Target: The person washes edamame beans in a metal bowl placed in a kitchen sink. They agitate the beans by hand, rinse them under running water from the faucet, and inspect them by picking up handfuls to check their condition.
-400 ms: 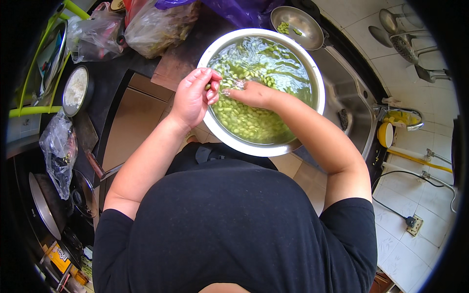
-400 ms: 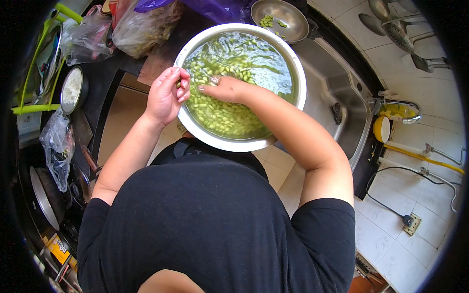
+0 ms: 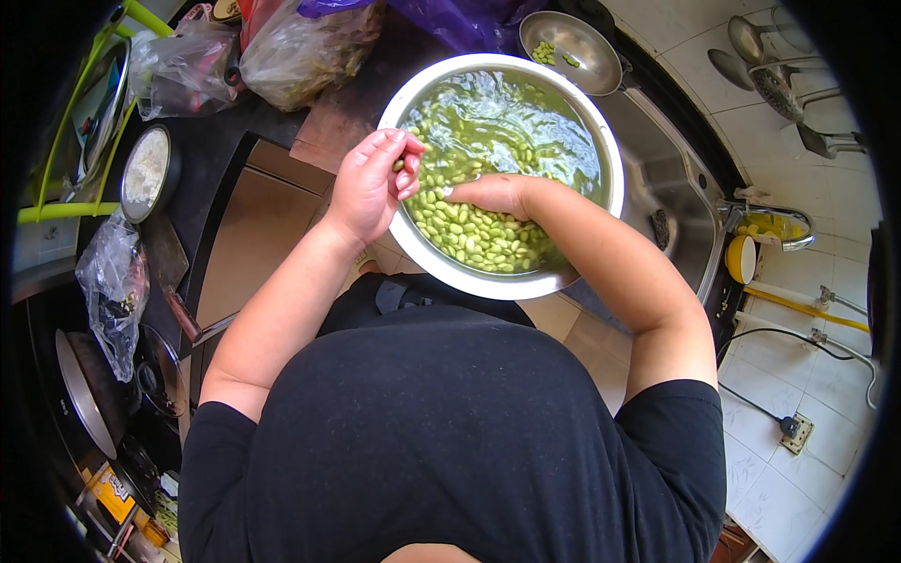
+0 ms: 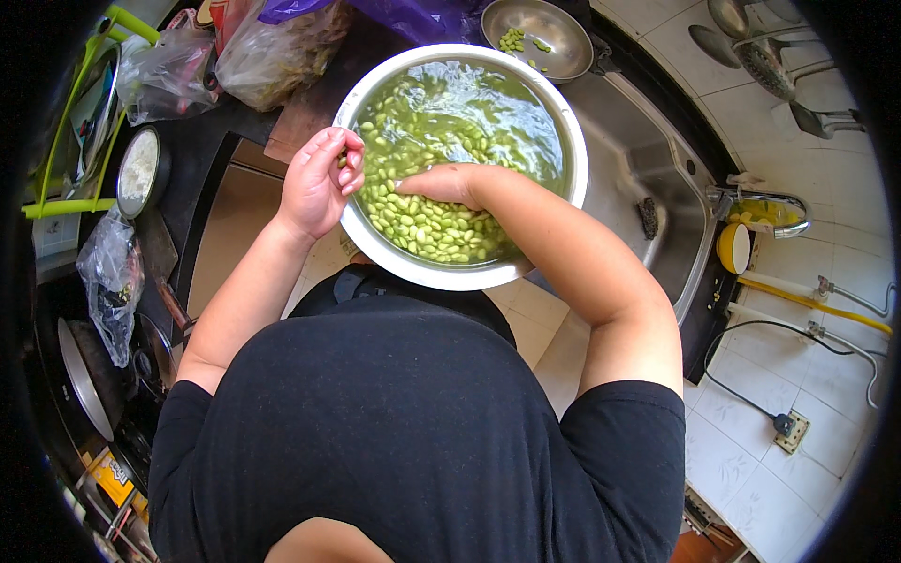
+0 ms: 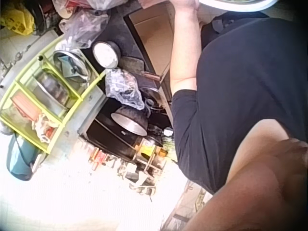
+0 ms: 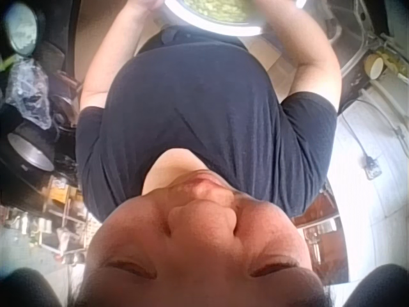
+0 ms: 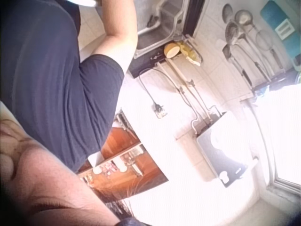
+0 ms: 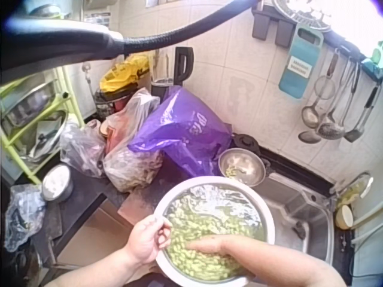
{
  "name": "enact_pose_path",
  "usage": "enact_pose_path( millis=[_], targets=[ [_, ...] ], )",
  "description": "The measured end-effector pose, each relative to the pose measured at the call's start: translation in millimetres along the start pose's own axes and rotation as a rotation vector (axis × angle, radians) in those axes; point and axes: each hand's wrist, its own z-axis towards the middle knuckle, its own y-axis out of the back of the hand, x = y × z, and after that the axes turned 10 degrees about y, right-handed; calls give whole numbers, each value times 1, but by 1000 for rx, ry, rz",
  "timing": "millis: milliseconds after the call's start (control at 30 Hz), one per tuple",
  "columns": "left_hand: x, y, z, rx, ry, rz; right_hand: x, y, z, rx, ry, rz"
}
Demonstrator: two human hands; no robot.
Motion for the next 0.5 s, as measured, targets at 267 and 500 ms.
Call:
enact_pose_path(
  millis=[267,500],
  targets=[
    [1,1,0,4,-4,7,-1,2,-2,158,-8,373],
    [0,1,0,9,-8,6,-4,14,-2,205,17,411]
  ],
)
